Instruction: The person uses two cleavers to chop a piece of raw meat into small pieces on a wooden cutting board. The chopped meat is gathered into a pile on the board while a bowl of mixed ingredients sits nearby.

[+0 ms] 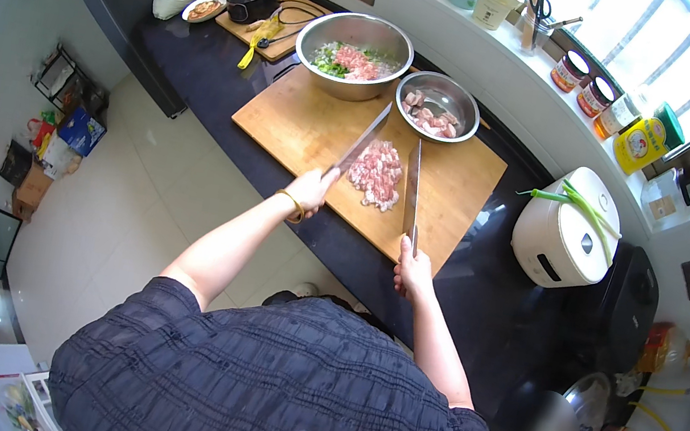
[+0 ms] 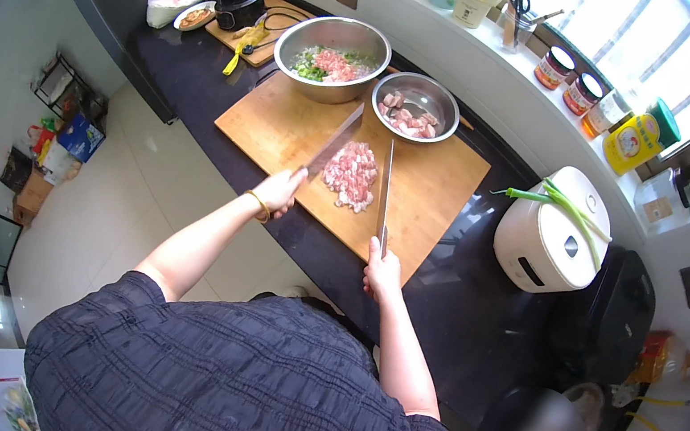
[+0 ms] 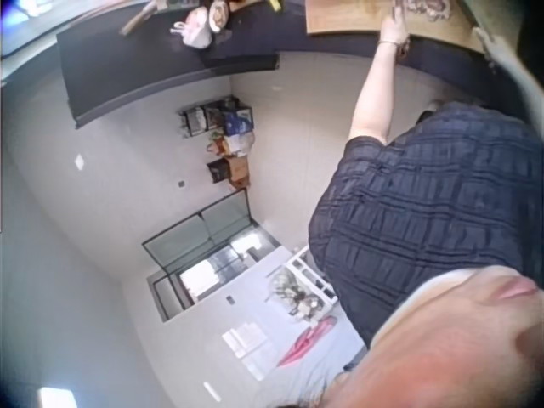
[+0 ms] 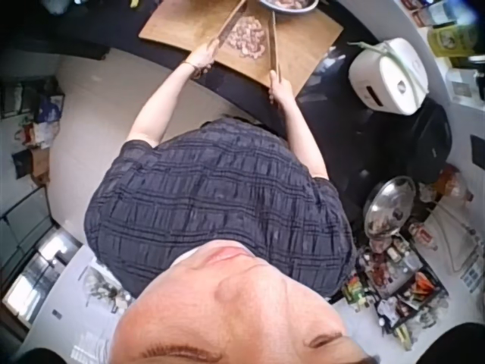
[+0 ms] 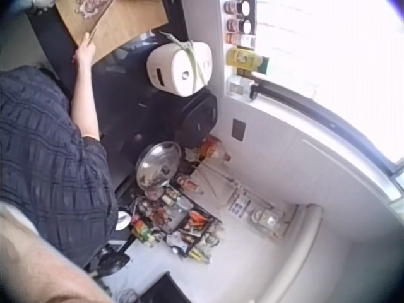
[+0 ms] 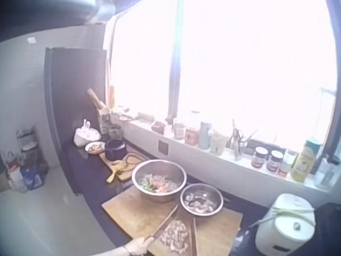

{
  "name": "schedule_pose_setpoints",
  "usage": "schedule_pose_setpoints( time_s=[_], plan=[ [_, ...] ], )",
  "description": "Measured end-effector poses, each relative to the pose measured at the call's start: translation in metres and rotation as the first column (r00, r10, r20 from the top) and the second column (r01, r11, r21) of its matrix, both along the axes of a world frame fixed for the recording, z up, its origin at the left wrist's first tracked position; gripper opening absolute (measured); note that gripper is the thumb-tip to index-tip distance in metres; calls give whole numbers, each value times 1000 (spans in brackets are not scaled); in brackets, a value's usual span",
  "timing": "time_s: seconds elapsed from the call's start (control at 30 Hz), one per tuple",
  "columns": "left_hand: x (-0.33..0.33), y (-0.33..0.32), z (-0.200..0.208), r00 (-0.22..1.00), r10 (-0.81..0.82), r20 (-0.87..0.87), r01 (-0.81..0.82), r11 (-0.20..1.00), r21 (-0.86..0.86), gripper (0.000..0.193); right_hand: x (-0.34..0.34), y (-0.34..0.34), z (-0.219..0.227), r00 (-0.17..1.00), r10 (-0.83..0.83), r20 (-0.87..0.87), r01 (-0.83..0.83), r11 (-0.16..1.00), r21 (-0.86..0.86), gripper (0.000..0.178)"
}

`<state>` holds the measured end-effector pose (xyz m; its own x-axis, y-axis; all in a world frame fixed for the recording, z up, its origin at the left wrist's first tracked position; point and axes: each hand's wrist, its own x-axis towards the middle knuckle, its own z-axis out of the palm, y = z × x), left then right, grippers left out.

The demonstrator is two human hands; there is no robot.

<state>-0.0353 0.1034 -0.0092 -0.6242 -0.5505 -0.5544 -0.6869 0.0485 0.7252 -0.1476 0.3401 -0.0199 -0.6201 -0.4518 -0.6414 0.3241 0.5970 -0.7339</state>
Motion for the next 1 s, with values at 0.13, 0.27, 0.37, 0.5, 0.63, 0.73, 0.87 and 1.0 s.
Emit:
schedule_pose_setpoints(
  time_s=[0.13, 0.27, 0.37, 0.5, 0.63, 0.73, 0.87, 1.0],
  plan=[
    [-8, -3, 22, 998, 32, -46, -29, 998, 63, 44, -1, 1, -3, 1000, -14, 9, 14, 1000, 4, 47],
    [-3, 2, 0, 1000, 7, -26, -6, 1000, 30, 44, -1, 0, -1, 999, -29, 24, 29, 1000, -2, 46],
    [3, 7, 4, 1000, 7, -4, -7, 1000, -29, 45, -1, 1, -3, 1000, -7, 6, 7, 1000, -1, 47],
    [3, 2, 10, 994, 42, -97, -38, 998, 42, 45, -6, 3, -7, 1000, -1, -3, 1, 1000, -1, 47],
    [3, -7, -7, 1000, 27, -3, -27, 1000, 11, 43, -1, -1, -2, 1000, -25, 9, 25, 1000, -18, 46],
    [7, -2, 11, 982, 141, -128, -128, 987, 100, 42, -2, 2, -4, 1000, -15, 3, 15, 1000, -3, 46],
    [11, -4, -10, 992, 123, -37, -118, 984, 134, 42, -1, 1, -5, 1000, -19, -3, 19, 1000, -8, 47],
    [16, 17, 14, 991, 66, -118, -67, 998, -1, 39, -2, 2, -10, 995, -58, 86, 65, 994, -90, 47]
  ],
)
